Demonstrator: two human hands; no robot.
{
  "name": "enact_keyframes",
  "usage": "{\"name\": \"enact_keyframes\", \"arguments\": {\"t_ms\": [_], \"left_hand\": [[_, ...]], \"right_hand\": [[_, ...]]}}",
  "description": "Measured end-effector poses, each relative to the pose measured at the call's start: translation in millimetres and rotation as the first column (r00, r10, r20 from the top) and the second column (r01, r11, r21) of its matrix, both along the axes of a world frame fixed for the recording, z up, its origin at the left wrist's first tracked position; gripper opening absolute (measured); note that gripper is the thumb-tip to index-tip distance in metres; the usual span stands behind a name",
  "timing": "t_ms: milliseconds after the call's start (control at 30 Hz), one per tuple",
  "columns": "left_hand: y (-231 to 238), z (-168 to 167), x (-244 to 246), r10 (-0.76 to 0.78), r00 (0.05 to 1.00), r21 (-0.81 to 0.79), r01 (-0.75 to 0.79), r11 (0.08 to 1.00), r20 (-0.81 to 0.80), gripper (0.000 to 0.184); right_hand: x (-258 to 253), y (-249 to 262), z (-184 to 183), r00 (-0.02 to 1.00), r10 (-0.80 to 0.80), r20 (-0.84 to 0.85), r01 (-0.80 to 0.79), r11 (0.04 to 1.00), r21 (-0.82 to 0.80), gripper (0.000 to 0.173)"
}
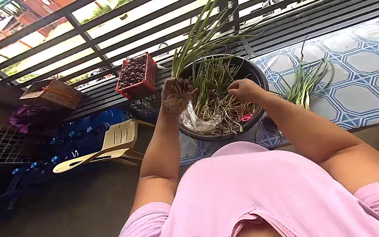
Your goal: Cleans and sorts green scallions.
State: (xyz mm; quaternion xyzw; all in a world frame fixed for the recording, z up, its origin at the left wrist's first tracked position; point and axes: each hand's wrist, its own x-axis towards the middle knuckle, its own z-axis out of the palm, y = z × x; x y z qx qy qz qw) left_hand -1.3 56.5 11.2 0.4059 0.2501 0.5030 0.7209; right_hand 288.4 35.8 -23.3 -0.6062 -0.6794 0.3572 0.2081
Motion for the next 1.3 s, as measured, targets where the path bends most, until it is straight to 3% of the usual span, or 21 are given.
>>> {"name": "enact_keyframes", "arguments": {"t_ms": [67,167,300,433,567,667,767,833,900,967,1033,1100,1167,1267,1300], "left_hand": [[-1.6,-34.6,4.6,-0.069,0.988,-0.062,0.078,0.995,0.14,0.033],[-8.9,-51.0,5.7,-0.07,0.988,-0.087,0.083,0.993,0.139,0.031],[-14.6,-49.8,-13.1,-0.052,0.991,-0.079,0.063,0.995,0.126,0.03],[-23.0,-49.0,-23.3,-0.008,0.981,-0.126,0.033,0.992,0.194,0.03],[-27.7,-51.6,-24.3,-0.072,0.977,-0.062,0.086,0.994,0.203,0.027],[-31.1,-51.0,-20.7,-0.118,0.975,-0.027,0.126,0.992,0.19,0.023],[-35.2,-41.1,-17.2,-0.14,0.989,0.033,0.139,0.99,0.039,0.016],[-36.8,-29.6,-17.6,-0.08,0.976,0.064,0.094,0.994,-0.202,0.015],[-39.2,-16.0,-13.5,0.044,0.879,0.109,0.009,0.994,-0.474,0.024],[-41.8,-5.7,-11.2,0.088,0.785,0.16,0.015,0.987,-0.614,0.025],[-42.6,2.2,-11.0,0.141,0.649,0.23,0.055,0.972,-0.747,0.022],[-41.2,7.4,-12.0,0.201,0.469,0.288,0.12,0.95,-0.86,0.023],[-39.3,8.0,-8.6,0.282,0.277,0.342,0.2,0.918,-0.918,0.025],[-39.3,7.5,4.2,0.393,0.048,0.387,0.311,0.868,-0.918,0.024],[-39.4,7.0,9.7,0.429,-0.013,0.397,0.351,0.848,-0.903,0.024]], "right_hand": [[-4.3,-2.1,14.3,0.964,-0.11,-0.24,0.122,0.992,0.035,0.028],[-8.9,1.7,31.1,0.849,-0.17,-0.5,0.26,0.958,0.117,0.022],[-1.2,5.3,54.4,0.833,-0.126,-0.539,0.309,0.913,0.265,0.021],[10.8,12.8,55.9,0.812,-0.167,-0.559,0.352,0.904,0.242,0.019],[10.6,14.6,54.0,0.858,-0.199,-0.473,0.37,0.879,0.302,0.02],[1.0,6.0,57.9,0.965,-0.102,-0.242,0.222,0.81,0.544,0.024],[-10.9,3.7,57.8,0.996,-0.014,-0.083,0.073,0.633,0.771,0.023],[-12.5,1.6,66.3,0.996,-0.09,-0.024,0.077,0.654,0.753,0.023],[-4.8,1.7,80.9,0.98,-0.19,0.049,0.134,0.83,0.541,0.025],[11.1,8.5,85.9,0.969,-0.138,0.204,0.095,0.974,0.205,0.029],[20.0,10.9,76.8,0.916,0.042,0.4,-0.025,0.999,-0.046,0.03],[17.1,2.8,70.8,0.84,0.231,0.49,-0.145,0.968,-0.207,0.031],[10.1,-9.6,79.6,0.853,0.297,0.429,-0.219,0.95,-0.224,0.03],[-6.9,-29.2,103.0,0.964,0.207,0.168,-0.216,0.976,0.038,0.028],[-16.2,-34.5,107.3,0.975,0.197,0.103,-0.209,0.971,0.119,0.036]]}}
